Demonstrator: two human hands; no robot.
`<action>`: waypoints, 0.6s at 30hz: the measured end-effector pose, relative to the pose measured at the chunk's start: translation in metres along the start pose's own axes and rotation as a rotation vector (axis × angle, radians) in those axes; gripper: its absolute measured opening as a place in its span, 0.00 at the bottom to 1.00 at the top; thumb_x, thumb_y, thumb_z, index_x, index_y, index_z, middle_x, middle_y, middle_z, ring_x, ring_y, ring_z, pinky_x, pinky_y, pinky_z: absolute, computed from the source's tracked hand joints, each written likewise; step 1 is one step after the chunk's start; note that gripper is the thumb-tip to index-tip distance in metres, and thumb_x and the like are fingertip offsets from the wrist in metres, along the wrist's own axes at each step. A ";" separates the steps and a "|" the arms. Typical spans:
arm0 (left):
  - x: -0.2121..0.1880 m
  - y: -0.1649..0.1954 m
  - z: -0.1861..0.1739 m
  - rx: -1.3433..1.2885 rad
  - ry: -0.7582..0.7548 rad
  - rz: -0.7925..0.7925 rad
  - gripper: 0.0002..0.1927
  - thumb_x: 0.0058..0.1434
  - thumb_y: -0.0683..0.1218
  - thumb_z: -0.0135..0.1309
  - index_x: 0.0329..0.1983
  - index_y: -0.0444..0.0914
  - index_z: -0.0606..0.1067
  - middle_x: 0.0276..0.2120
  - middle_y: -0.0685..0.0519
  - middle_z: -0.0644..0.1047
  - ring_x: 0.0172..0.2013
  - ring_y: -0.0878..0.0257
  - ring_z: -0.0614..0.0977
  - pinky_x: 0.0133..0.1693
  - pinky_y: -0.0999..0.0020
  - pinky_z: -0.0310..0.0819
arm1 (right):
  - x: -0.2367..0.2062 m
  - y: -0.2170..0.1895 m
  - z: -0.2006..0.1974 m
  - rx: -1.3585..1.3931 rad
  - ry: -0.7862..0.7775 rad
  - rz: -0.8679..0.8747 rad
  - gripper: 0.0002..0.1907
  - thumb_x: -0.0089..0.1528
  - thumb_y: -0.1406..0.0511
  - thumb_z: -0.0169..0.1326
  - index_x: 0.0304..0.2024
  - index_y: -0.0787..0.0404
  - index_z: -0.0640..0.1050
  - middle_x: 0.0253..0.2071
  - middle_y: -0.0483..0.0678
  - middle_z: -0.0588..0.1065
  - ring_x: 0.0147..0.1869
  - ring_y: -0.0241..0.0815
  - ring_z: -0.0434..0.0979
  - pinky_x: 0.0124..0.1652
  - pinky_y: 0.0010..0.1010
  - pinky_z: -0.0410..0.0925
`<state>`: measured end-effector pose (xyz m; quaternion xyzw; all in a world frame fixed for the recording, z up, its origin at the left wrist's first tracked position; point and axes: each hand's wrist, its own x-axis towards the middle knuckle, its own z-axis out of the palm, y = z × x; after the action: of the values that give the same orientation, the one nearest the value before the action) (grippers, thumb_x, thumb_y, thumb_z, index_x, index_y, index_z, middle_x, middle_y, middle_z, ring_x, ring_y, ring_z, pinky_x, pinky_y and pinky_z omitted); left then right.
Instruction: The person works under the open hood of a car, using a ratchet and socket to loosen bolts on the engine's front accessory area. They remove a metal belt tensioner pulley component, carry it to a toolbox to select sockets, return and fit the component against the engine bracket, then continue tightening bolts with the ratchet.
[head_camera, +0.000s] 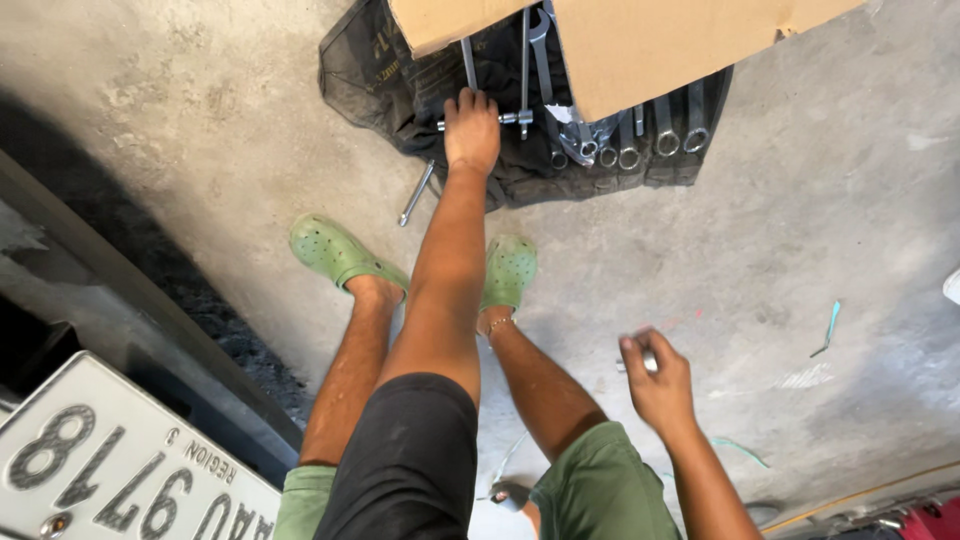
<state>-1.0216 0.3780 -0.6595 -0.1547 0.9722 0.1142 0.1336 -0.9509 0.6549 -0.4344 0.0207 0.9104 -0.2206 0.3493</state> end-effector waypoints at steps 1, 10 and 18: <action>-0.003 -0.002 -0.004 0.012 -0.028 0.007 0.10 0.62 0.45 0.52 0.46 0.41 0.77 0.47 0.52 0.75 0.53 0.52 0.72 0.52 0.51 0.65 | 0.015 -0.015 0.003 -0.007 -0.024 -0.047 0.14 0.65 0.59 0.56 0.34 0.65 0.77 0.28 0.53 0.77 0.33 0.43 0.77 0.38 0.34 0.70; -0.102 0.000 -0.051 -0.519 -0.301 -0.024 0.17 0.63 0.54 0.53 0.45 0.37 0.73 0.27 0.41 0.80 0.30 0.42 0.83 0.36 0.46 0.76 | 0.130 -0.164 0.033 0.180 -0.197 0.122 0.27 0.61 0.46 0.61 0.39 0.65 0.85 0.31 0.50 0.79 0.36 0.41 0.76 0.38 0.32 0.69; -0.157 0.005 -0.087 -0.684 -0.180 -0.031 0.16 0.70 0.56 0.48 0.40 0.39 0.73 0.31 0.42 0.81 0.30 0.40 0.82 0.34 0.45 0.75 | 0.104 -0.177 0.032 0.462 -0.536 0.255 0.19 0.58 0.52 0.67 0.33 0.61 0.80 0.20 0.39 0.67 0.18 0.29 0.57 0.20 0.26 0.49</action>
<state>-0.8995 0.4022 -0.5303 -0.1944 0.8596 0.4444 0.1607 -1.0431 0.4697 -0.4537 0.1538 0.7032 -0.3723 0.5858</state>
